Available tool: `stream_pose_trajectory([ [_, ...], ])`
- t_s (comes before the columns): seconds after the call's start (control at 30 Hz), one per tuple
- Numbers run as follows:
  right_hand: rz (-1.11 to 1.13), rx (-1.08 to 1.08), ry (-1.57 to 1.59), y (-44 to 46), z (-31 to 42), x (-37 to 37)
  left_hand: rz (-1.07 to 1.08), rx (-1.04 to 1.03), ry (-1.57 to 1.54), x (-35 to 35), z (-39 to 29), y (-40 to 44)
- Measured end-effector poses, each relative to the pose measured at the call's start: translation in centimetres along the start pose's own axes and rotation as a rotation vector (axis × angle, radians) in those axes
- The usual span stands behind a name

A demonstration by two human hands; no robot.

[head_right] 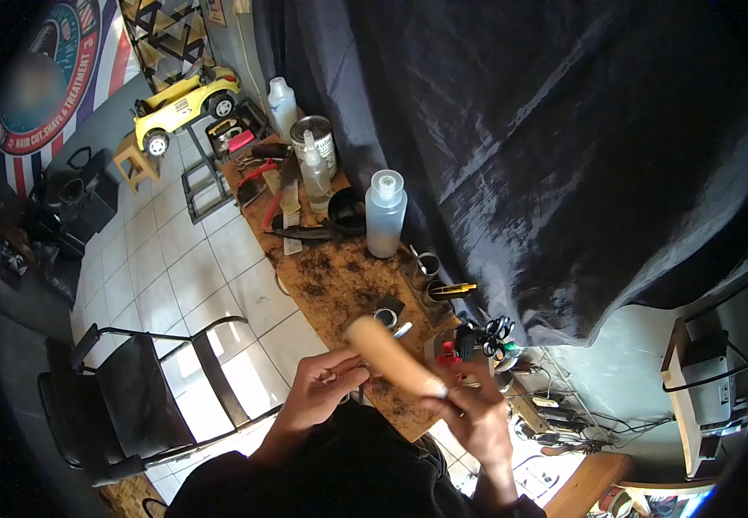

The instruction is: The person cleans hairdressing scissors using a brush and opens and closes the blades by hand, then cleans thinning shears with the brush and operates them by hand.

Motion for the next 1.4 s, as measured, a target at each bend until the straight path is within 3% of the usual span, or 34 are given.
stream_pose_trajectory([
  [0.1, -0.217, -0.165, -0.022, 1.0, -0.2, 3.0, 0.04, 0.057, -0.054, -0.5, 0.1, 0.1],
  [0.13, -0.297, -0.059, -0.13, 1.7, 1.5, 3.9, 0.039, 0.097, -0.175, -0.6, 0.4, 0.2],
  [0.17, -0.357, -0.136, -0.047, 1.3, 0.5, 4.4, 0.043, 0.136, -0.295, -0.7, 0.5, 0.2],
  [0.23, -0.181, -0.077, 0.008, 1.2, 0.1, 3.6, 0.044, 0.152, -0.337, -0.7, 0.1, 0.4],
  [0.27, -0.092, 0.162, 0.091, 1.7, 1.8, 2.5, 0.044, 0.165, -0.375, -0.7, 0.1, 0.4],
  [0.3, 0.004, -0.012, 0.239, 1.2, 0.8, 1.2, 0.047, 0.167, -0.374, -0.5, 0.4, 0.5],
  [0.37, 0.157, -0.004, 0.2, 1.1, 0.9, -0.9, 0.166, -0.012, -0.247, -0.8, -0.3, 0.5],
  [0.4, 0.118, 0.071, 0.174, 1.5, 1.3, -0.7, 0.192, 0.09, -0.191, -0.6, 1.0, 0.1],
  [0.53, -0.29, -0.123, 0.01, 1.3, -1.5, 3.1, 0.257, 0.088, -0.395, -1.7, -0.4, 0.3],
  [0.57, -0.357, -0.08, -0.11, 1.4, -0.6, 4.2, 0.262, 0.089, -0.393, -1.8, -0.3, 0.4],
  [0.63, -0.33, -0.198, 0.022, 1.0, -1.7, 4.7, 0.255, 0.094, -0.412, -2.0, -0.1, 0.6],
  [0.77, 0.134, 0.164, 0.222, 1.4, 1.6, 0.4, 0.263, 0.022, -0.439, -2.2, 0.0, 0.8],
  [0.83, 0.162, 0.127, 0.206, 1.5, 1.6, -0.5, 0.288, 0.034, -0.479, -2.4, -0.2, 1.1],
  [0.9, -0.079, -0.067, 0.1, 1.0, -1.5, 1.1, 0.301, 0.064, -0.455, -2.6, -0.3, 1.0],
  [0.97, -0.309, -0.129, -0.024, 0.9, -2.2, 3.6, 0.318, 0.119, -0.412, -2.9, -0.2, 0.7],
  [1.03, -0.438, -0.148, -0.133, 0.8, -1.6, 5.5, 0.35, 0.09, -0.404, -3.0, -0.2, 0.7],
  [1.07, -0.442, -0.168, 0.073, 0.8, -1.9, 5.6, 0.342, 0.09, -0.442, -3.0, -0.2, 0.6],
  [1.1, -0.44, -0.168, 0.073, 0.8, -2.1, 5.6, 0.334, 0.088, -0.482, -2.9, -0.2, 0.7],
  [1.17, -0.293, 0.06, 0.093, 1.2, -0.4, 4.3, 0.294, 0.077, -0.466, -2.6, -0.2, 1.0],
  [1.23, -0.234, -0.084, 0.122, 1.1, -1.0, 2.6, 0.26, 0.066, -0.452, -1.9, 0.4, 1.5],
  [1.3, -0.045, -0.043, 0.122, 1.3, -0.7, 0.5, 0.486, 0.119, -1.213, -1.8, 0.6, 1.2],
  [1.37, 0.211, 0.034, 0.245, 0.9, -0.3, -1.6, 0.466, 0.131, -1.252, -1.6, -0.5, 1.6],
  [1.4, 0.323, 0.093, 0.204, 0.6, 0.6, -2.1, 0.257, 0.164, -1.03, -0.9, 0.1, 2.1],
])
Point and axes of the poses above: each hand's wrist, its own y-axis towards the middle knuckle, its own x-axis out of the back of the hand, z = x × y, the point moved 10 cm from there along y, towards the middle knuckle, and after that the axes turned 11 degrees about y, right-handed, at the moved point
